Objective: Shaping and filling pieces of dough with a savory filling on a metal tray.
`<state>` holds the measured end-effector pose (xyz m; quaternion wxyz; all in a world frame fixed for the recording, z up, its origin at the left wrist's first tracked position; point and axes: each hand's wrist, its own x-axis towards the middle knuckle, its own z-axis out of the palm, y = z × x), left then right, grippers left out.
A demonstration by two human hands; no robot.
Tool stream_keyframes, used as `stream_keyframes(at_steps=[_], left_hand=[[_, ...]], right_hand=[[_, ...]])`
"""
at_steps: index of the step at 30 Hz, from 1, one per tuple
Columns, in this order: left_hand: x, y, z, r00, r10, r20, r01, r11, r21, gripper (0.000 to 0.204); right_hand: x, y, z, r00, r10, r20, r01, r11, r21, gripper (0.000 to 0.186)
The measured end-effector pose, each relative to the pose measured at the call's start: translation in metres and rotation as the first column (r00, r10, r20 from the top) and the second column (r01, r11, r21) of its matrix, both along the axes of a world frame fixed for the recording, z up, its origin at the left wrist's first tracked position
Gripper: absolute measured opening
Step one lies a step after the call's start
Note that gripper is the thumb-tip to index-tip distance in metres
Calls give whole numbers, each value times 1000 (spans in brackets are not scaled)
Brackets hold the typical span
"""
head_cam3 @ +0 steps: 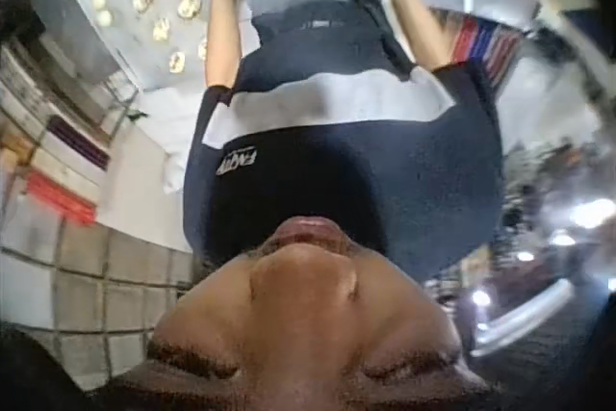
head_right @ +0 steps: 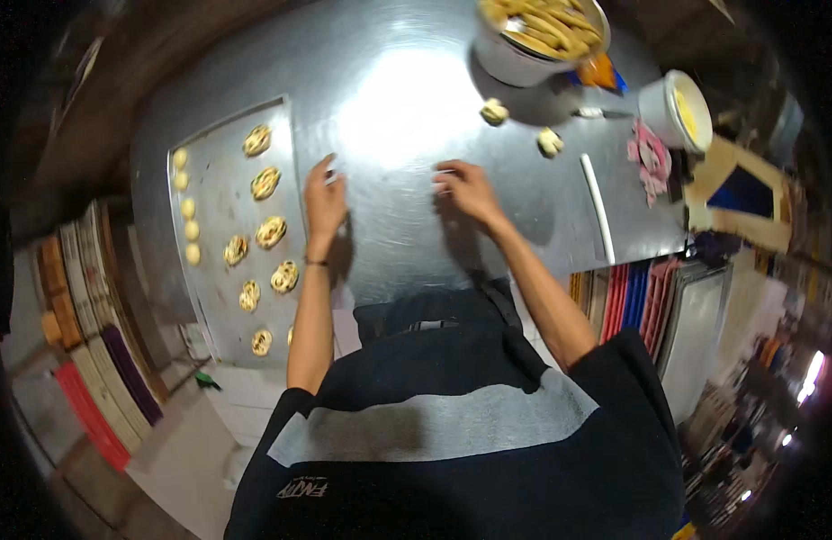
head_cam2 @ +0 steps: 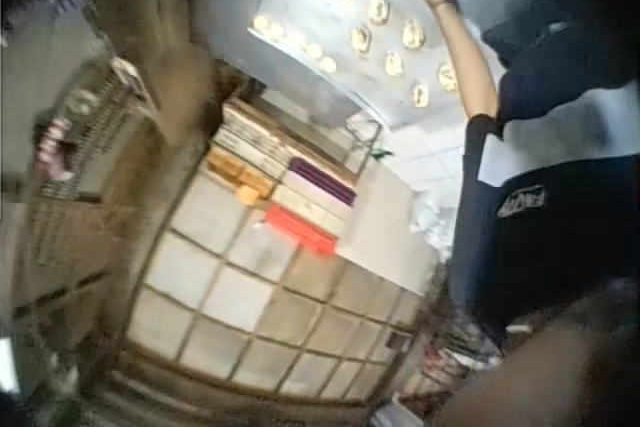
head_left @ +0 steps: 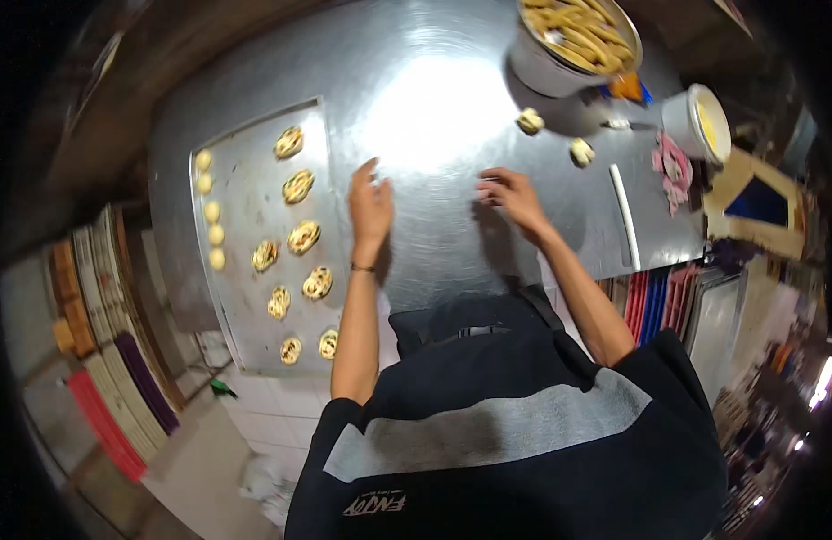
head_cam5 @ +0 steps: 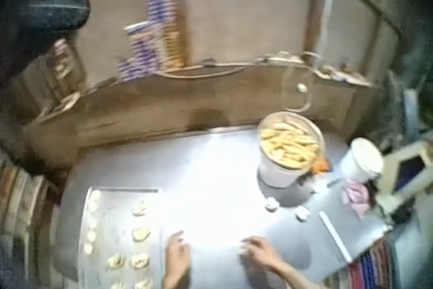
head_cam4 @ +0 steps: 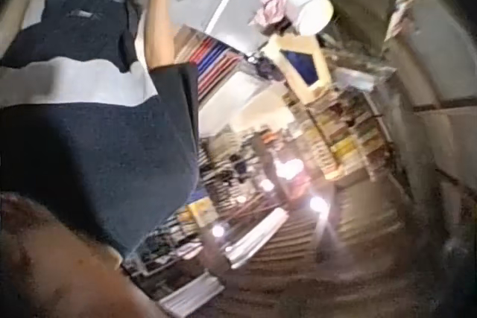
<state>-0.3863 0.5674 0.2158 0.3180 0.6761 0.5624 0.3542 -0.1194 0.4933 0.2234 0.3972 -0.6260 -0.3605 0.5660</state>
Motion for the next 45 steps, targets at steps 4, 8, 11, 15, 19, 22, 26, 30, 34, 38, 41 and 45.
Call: stream_keyframes(at_steps=[4,8,11,15,19,22,26,30,34,38,41,45], left_hand=[[89,17,5,924,-375,-69,377,926,19,43],[156,49,-19,890,-422,-171,438,896,68,62],[185,73,-32,908,-174,-381,180,983,-20,55],[167,106,-52,837,-162,-524,196,981,10,41],[121,89,-25,979,-166,-122,146,976,-163,53],[87,39,7,991,-125,53,131,983,-128,63],[54,-24,34,953,-56,296,88,992,-94,48],[33,-66,56,843,47,536,-31,999,-39,27],[26,-93,68,509,255,822,-179,966,-189,25],[17,-104,63,264,312,913,-207,943,-263,31],[17,-101,58,173,350,921,-161,932,-324,39],[15,-79,59,202,364,909,-21,930,-368,31]], right_hand=[[77,-88,-10,877,-481,6,481,877,4,28],[94,-165,-6,680,-733,23,733,680,-1,30],[79,-199,-7,561,-828,17,826,559,-69,31],[57,-194,-15,565,-824,-40,820,566,-84,28],[40,-140,-8,777,-617,-123,615,786,-63,30],[25,-86,19,918,-334,-215,338,941,-18,32],[-17,-15,33,959,96,-267,-57,987,151,35],[-56,26,74,909,394,-137,-359,906,224,33],[-76,33,66,867,484,-115,-449,861,241,24],[-92,22,72,835,366,-410,-366,927,83,23],[-94,27,72,808,299,-508,-346,938,3,22],[-89,54,74,905,375,-198,-313,905,287,19]])
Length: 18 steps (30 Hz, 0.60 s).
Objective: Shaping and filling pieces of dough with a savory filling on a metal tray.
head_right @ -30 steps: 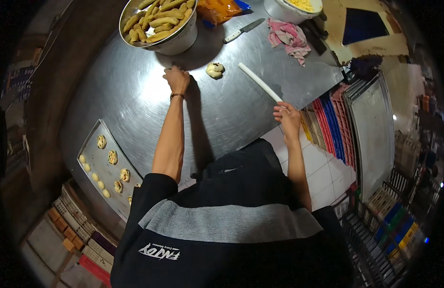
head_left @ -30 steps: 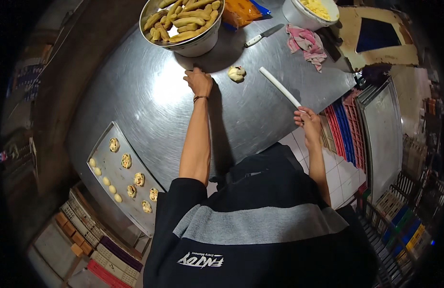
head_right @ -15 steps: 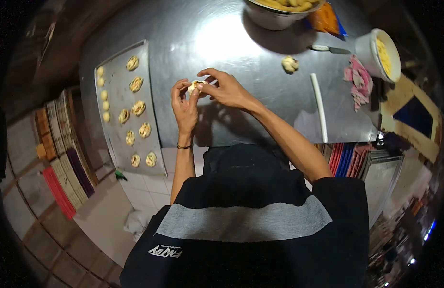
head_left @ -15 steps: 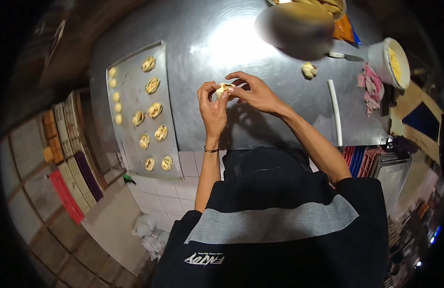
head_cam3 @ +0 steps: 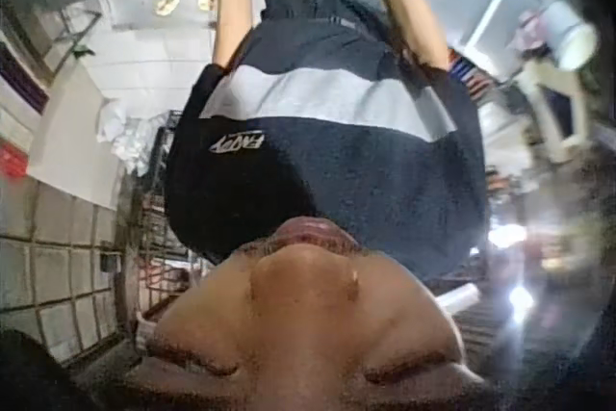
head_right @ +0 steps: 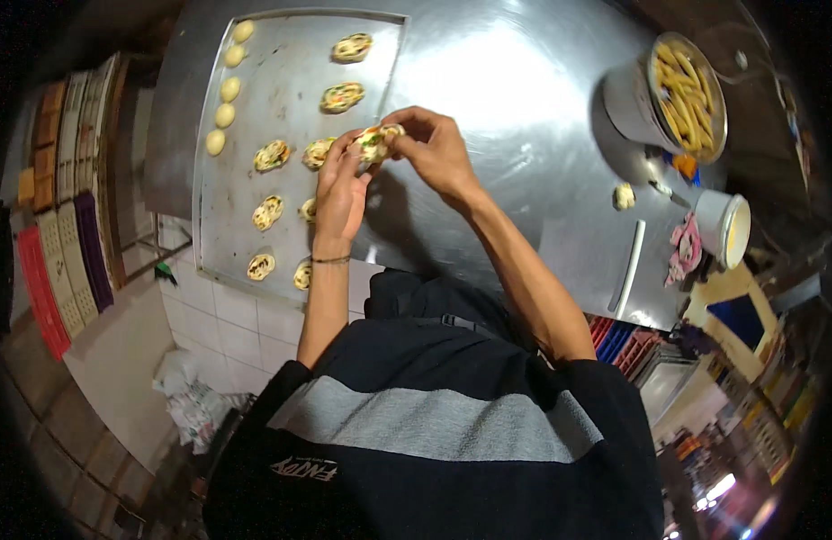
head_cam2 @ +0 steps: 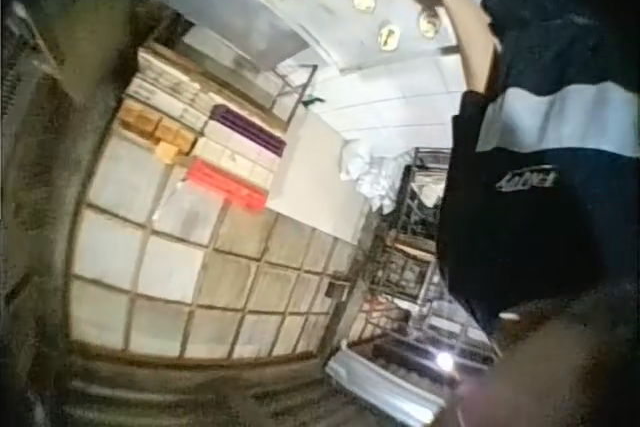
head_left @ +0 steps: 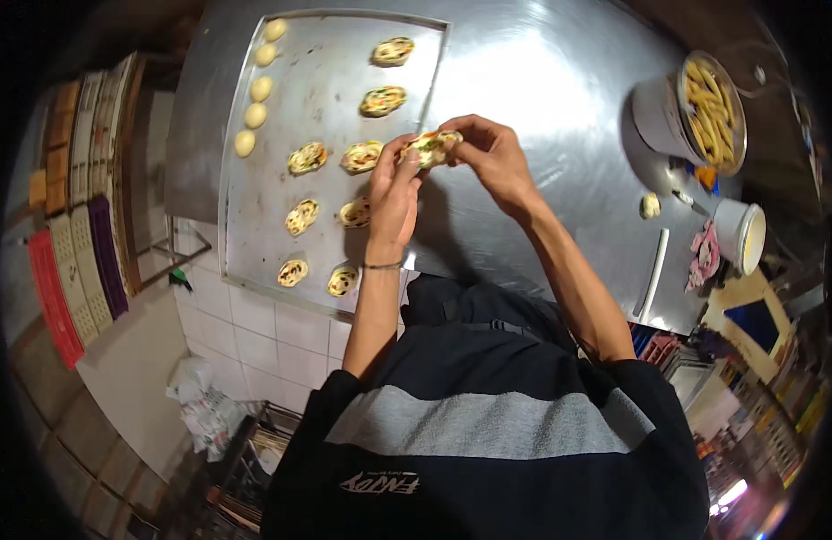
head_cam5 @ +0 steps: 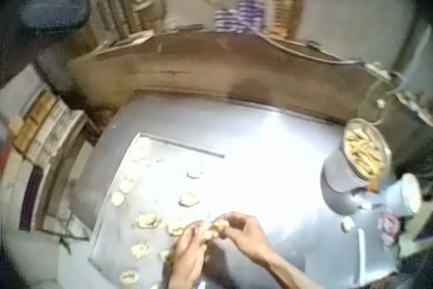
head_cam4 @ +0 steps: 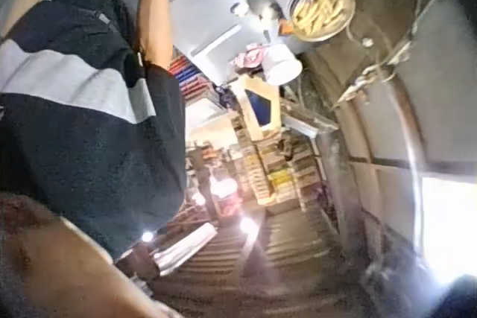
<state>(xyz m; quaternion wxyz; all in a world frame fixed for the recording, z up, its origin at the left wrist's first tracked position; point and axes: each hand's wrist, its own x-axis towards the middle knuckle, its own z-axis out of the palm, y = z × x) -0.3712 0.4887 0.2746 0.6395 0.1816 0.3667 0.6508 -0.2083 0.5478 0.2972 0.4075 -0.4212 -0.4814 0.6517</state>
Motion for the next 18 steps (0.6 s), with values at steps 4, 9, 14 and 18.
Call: stream_keyframes(at_steps=[4,9,14,18], left_hand=[[-24,22,-4,999,-41,19,41,999,25,21],[-53,38,-7,987,161,-8,-160,985,70,26],[-82,48,-27,893,220,-392,-231,973,19,23],[-96,29,-50,-299,80,-951,-100,988,114,36]], right_hand=[[-16,27,14,985,169,40,-170,985,33,20],[-53,64,-6,942,258,216,-263,965,-6,23],[-99,86,-23,854,219,472,-332,928,170,25],[-98,80,-75,793,119,597,-407,834,374,36]])
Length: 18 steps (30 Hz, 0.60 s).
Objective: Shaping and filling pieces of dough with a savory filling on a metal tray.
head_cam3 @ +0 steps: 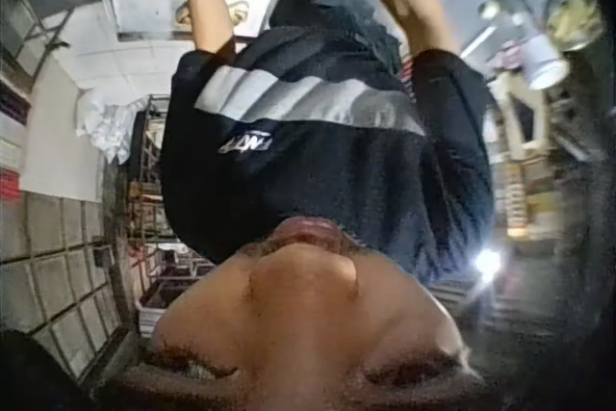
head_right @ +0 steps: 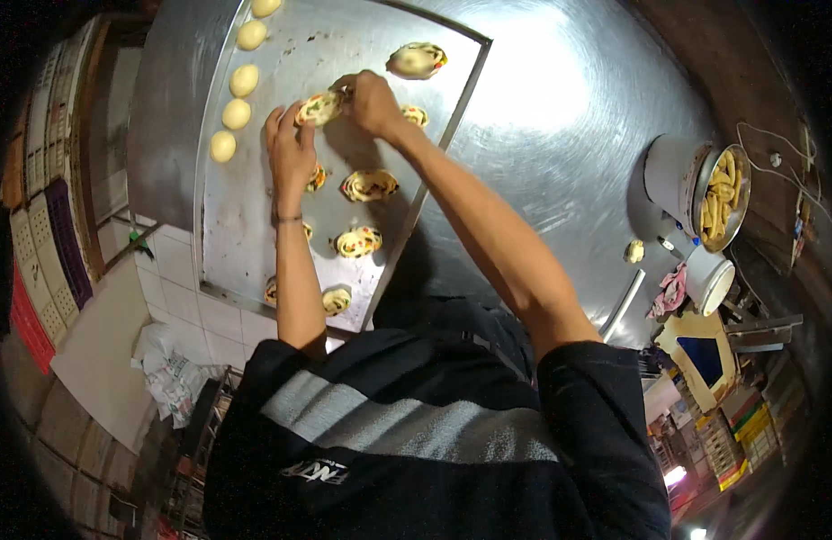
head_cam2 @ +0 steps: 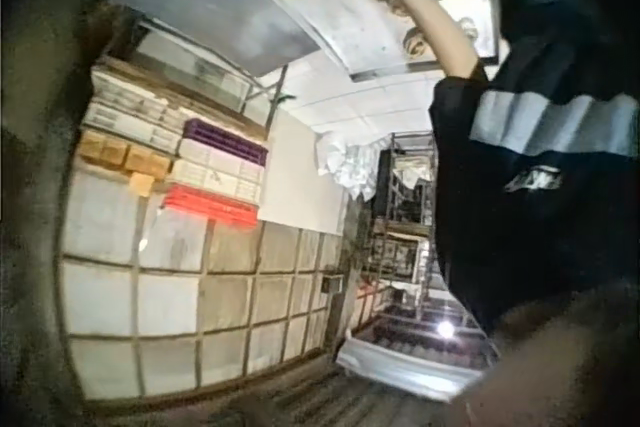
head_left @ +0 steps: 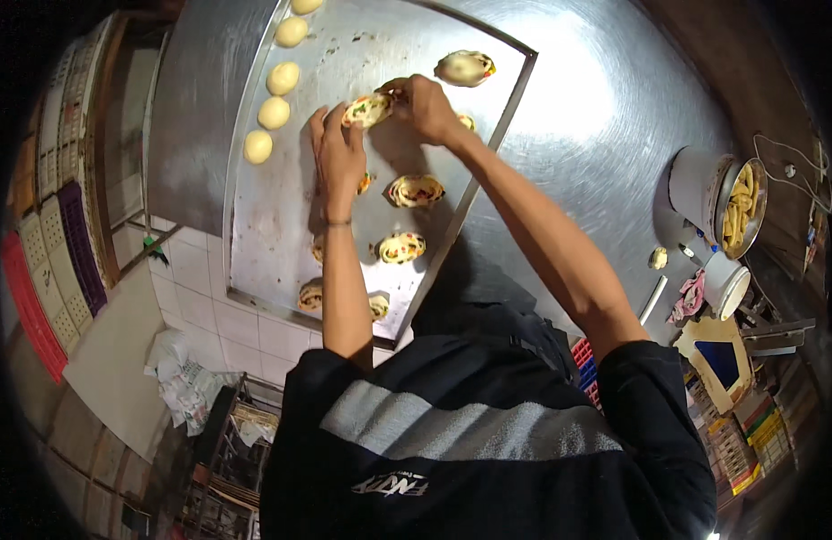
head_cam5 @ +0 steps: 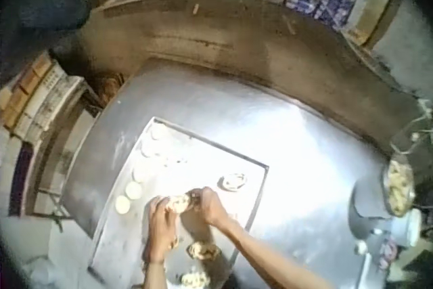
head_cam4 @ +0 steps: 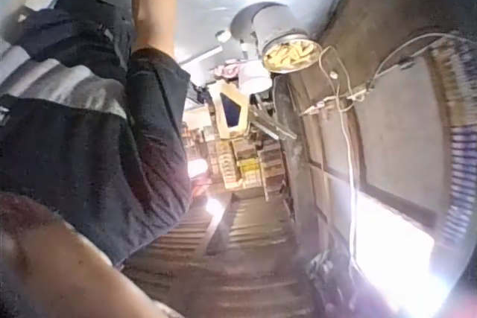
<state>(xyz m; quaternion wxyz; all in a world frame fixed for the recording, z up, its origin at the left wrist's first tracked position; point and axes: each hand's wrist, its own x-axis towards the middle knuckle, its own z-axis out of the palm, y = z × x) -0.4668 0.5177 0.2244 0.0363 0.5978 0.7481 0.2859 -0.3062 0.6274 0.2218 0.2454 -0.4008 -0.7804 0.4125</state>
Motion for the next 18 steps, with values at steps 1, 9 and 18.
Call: stream_keyframes(at_steps=[1,9,18], left_hand=[[-2,-10,1,984,23,-179,-25,1000,-8,36],[-27,-2,-7,879,171,446,-108,980,-165,44],[-16,35,45,907,-179,382,216,975,-58,47]], right_hand=[[-4,-15,12,995,-85,45,85,996,-13,40],[26,-75,66,975,-210,-78,179,940,-290,30],[165,-177,17,764,-641,74,633,722,-280,28]])
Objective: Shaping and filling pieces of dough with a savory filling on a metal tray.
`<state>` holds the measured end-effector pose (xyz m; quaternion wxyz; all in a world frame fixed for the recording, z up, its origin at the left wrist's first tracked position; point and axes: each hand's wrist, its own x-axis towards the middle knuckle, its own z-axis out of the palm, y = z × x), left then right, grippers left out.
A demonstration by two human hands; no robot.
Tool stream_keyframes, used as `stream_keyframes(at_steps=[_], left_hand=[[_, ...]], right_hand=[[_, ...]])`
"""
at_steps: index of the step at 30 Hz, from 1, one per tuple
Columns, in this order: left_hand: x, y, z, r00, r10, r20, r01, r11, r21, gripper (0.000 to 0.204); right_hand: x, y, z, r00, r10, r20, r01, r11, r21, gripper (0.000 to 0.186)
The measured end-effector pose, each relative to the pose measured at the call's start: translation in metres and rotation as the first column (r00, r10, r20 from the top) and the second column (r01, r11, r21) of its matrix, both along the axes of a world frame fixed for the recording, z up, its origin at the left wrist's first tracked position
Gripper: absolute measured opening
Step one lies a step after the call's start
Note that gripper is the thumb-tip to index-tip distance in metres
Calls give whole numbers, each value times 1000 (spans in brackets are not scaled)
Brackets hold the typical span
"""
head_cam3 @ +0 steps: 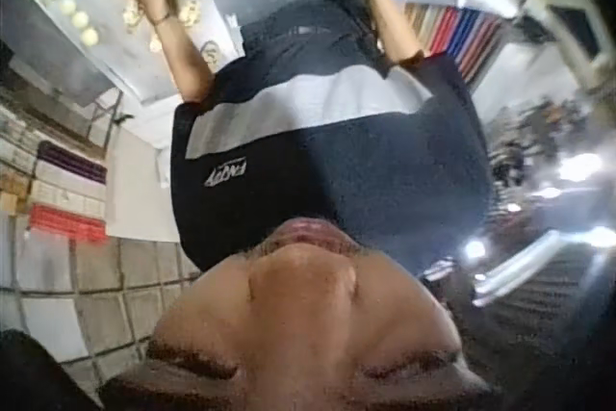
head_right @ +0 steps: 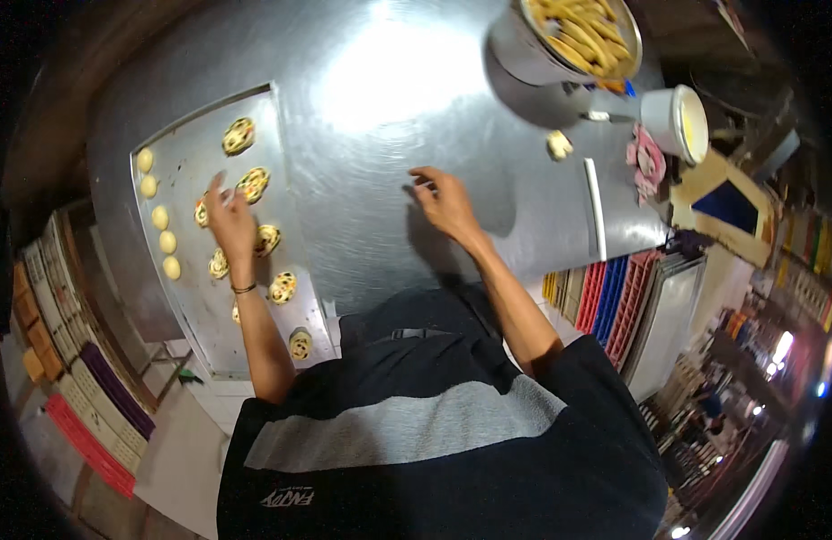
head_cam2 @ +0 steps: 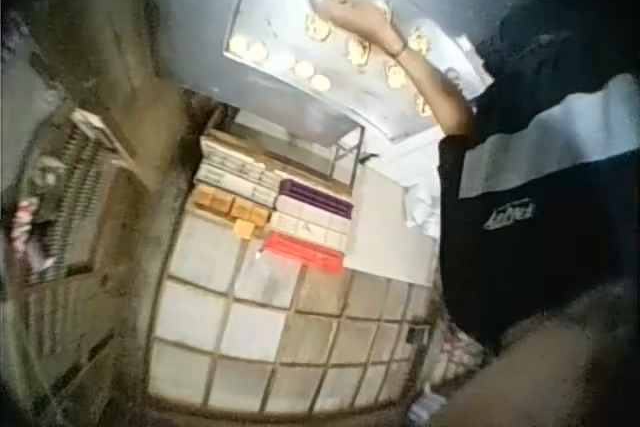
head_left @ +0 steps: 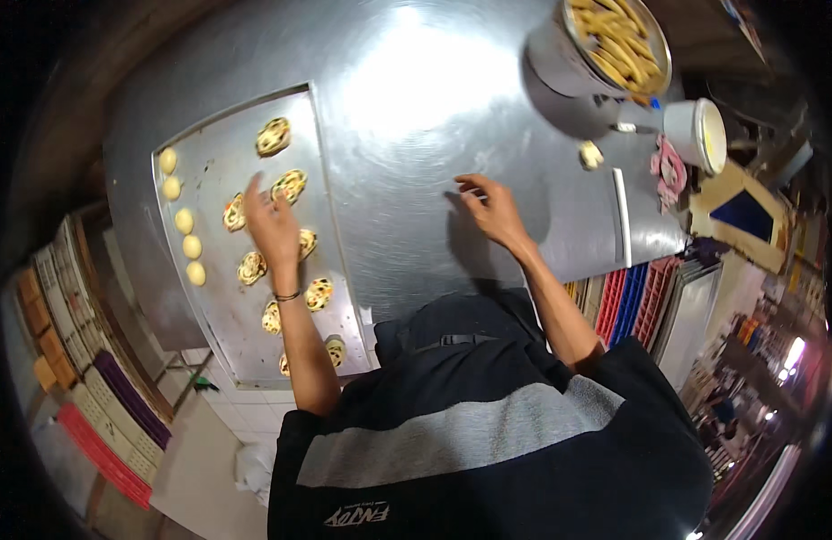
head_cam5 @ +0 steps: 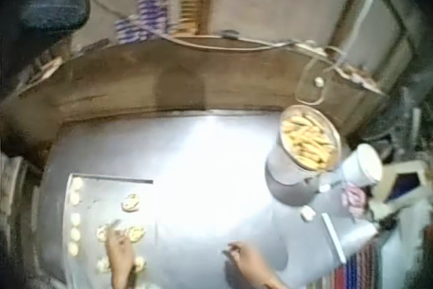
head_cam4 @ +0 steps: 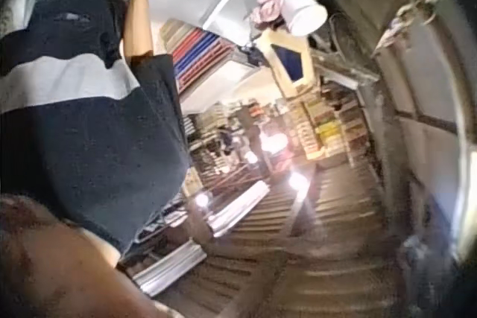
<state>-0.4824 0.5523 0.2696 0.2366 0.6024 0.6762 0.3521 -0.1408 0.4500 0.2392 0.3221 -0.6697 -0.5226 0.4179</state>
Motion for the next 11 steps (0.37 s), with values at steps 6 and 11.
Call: stream_keyframes(at_steps=[6,11], left_hand=[[148,8,-12,762,-639,108,645,763,-36,37],[237,2,-32,566,-819,97,822,569,6,44]], right_hand=[[54,-57,-26,939,-344,-4,344,938,40,27],[43,-83,-28,900,-436,12,436,900,14,27]])
